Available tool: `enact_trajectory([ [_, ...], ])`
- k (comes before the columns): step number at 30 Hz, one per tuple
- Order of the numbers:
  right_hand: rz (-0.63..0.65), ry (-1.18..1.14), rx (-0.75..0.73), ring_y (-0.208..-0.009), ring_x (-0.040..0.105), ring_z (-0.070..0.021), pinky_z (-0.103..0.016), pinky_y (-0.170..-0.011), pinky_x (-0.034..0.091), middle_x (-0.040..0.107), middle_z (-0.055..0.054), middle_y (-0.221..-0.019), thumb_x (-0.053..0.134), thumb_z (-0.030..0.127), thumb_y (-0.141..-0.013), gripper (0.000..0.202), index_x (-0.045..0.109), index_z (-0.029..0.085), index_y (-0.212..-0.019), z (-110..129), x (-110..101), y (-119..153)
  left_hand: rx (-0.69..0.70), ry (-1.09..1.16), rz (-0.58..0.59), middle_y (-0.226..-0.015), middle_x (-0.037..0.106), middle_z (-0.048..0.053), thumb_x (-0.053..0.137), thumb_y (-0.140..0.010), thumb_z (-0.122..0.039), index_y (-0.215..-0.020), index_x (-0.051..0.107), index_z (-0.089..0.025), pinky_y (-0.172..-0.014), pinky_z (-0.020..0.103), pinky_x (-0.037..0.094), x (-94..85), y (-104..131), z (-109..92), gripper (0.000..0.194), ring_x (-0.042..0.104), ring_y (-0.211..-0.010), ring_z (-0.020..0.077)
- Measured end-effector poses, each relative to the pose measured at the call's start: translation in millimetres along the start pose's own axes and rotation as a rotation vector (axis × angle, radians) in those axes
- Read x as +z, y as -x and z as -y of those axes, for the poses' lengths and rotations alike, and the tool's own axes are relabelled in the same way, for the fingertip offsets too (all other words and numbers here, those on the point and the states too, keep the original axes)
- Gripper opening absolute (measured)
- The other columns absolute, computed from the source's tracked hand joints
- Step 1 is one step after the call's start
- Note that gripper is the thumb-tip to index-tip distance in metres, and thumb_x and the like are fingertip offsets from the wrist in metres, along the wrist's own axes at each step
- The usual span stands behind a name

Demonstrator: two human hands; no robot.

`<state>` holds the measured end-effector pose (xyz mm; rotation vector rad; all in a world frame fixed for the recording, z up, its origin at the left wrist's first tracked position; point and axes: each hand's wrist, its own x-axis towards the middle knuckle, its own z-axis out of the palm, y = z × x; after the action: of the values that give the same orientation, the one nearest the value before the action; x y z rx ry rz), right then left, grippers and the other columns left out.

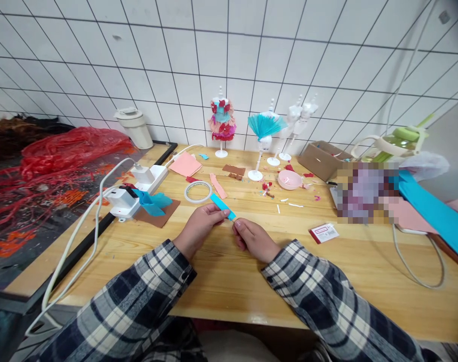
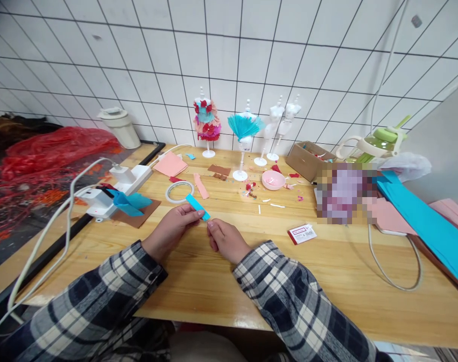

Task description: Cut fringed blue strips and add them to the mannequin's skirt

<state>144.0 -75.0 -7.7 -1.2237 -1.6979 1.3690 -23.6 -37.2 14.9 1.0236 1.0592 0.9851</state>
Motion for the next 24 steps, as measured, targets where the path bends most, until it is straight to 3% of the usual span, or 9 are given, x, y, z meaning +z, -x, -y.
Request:
enact_trajectory([
  [24,0.028,0.012,0.034,-0.047,0.039,-0.0114,-0.025,-0.049,0.032,0.044,0.005,-0.051,0.033,0.063,-0.093,0.047,0.040,0.023,-0.068,6.7,-1.7,0.2,0.018,0.007,0.011,-0.069,0.066,0.000,0.082,-0.062,-0.037,-0.072,0.070,-0.016,-0.061,0.025,0.038,-5.4,-4.1,3.9,0.026,0.051,-0.059,0.0111],
])
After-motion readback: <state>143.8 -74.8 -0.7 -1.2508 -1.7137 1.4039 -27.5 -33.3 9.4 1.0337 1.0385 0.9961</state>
